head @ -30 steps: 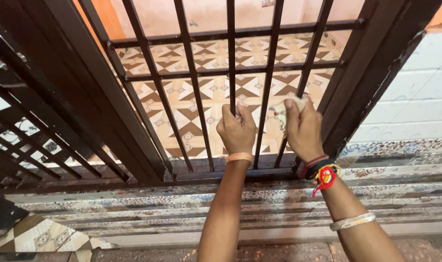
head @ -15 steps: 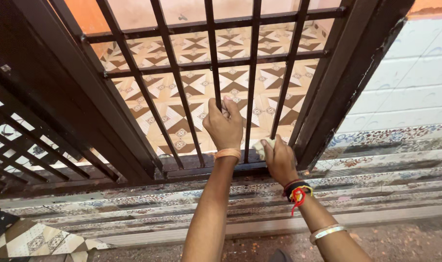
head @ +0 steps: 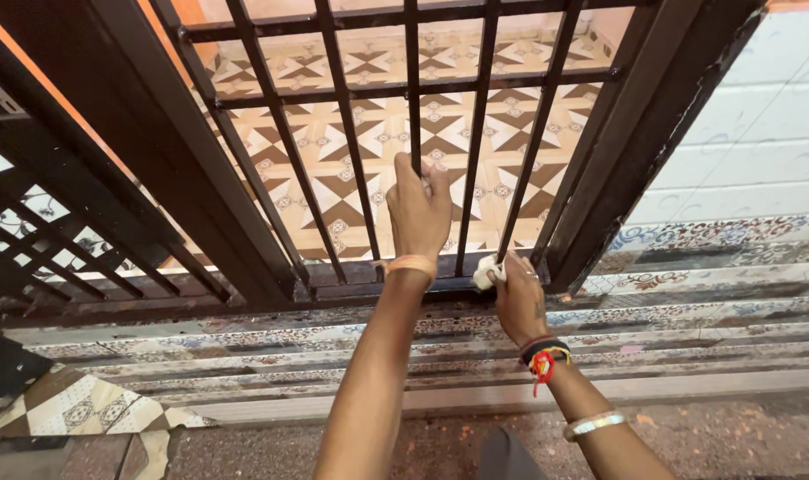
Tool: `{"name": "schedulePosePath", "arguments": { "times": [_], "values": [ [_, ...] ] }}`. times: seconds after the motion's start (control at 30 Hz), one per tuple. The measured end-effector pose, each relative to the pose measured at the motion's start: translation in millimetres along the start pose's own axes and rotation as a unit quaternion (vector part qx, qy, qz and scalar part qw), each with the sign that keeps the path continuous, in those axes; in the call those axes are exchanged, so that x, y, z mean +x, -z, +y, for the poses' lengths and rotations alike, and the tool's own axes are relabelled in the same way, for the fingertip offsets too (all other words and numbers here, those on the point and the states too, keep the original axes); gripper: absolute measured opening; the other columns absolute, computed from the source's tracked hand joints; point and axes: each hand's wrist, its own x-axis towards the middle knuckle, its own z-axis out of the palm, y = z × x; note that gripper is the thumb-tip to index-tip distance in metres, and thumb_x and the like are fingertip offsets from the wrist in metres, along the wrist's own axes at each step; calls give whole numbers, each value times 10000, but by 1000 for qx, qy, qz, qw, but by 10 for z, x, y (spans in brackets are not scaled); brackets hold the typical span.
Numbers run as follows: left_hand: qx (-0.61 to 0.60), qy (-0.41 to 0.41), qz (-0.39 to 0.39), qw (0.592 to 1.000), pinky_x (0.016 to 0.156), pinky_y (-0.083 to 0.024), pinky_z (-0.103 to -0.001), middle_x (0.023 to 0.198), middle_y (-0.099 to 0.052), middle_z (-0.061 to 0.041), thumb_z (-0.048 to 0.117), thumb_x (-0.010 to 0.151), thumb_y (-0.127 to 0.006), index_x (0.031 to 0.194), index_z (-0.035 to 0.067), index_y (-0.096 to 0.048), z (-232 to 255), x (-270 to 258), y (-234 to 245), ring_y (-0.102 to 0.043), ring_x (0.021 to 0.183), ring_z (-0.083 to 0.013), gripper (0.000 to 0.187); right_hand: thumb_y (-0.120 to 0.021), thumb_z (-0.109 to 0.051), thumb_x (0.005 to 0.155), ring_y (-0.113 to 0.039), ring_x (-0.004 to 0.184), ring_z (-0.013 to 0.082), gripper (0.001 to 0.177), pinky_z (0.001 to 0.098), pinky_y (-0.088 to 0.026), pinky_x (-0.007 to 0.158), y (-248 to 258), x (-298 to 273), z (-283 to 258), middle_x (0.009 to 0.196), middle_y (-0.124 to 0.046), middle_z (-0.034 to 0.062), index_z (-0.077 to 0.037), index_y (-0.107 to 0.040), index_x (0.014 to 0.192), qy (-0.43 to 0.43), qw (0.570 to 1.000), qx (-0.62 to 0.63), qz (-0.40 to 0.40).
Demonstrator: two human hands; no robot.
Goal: The person cleans the bars and frame of a metal window grill by wiping them with a small piece of cloth.
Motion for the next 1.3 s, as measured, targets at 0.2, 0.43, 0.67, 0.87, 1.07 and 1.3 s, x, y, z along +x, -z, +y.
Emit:
{"name": "schedulePosePath", "arguments": {
  "times": [0.2,0.43,0.67,0.87,1.07,1.3],
  "values": [
    [150,9,-29,988,1007,-486,-501,1365,-428,-352,130,927,-594,1494,-98,-300,-287,-756,65,-520,1216,-391,678,-571,-216,994,-731,1082,221,415,351,-561,955,396,7,-454,1198,-759,121,-78,-627,1381,-279,941,173,-84],
    [-70,198,-147,967,917,-484,-528,1276,-595,-273,382,1005,-543,1441,19,-505,-144,-1844,45,-577,1092,-391,568,-365,-534,1028,-632,1206,183,617,345,-504,1023,712,98,-647,1397,-651,111,-102,-540,1432,-366,777,434,-270],
    [61,-34,10,998,782,-519,-381,1076,-616,-147,285,1050,-650,1175,6,-615,-220,-1765,192,-620,948,-239,307,-620,-436,943,-690,1104,173,616,336,-588,916,827,186,-883,1310,-678,119,-102,-543,1455,-222,844,368,-321],
    [8,132,60,989,548,-460,-308,834,-628,-50,259,983,-603,1122,45,-602,-118,-937,432,-548,636,-165,255,-751,-96,957,-623,979,132,404,268,-567,827,1370,946,-831,1331,-592,106,-24,-600,1325,-51,984,154,77],
    [-183,-14,72,980,510,-442,-285,999,-628,-120,223,1116,-434,1448,31,-478,222,-304,213,-486,643,-141,386,-702,-317,1082,-604,1148,241,499,397,-544,963,1492,1859,-581,1285,-567,141,35,-493,1368,-13,963,176,206],
    [7,-41,64,997,512,-512,-347,721,-641,-63,313,1116,-472,1101,51,-483,277,185,-63,-639,587,-155,263,-626,-435,1050,-571,648,138,459,348,-439,588,1319,2519,-577,694,-592,10,-33,-591,831,-144,929,255,225]
  ]
}}
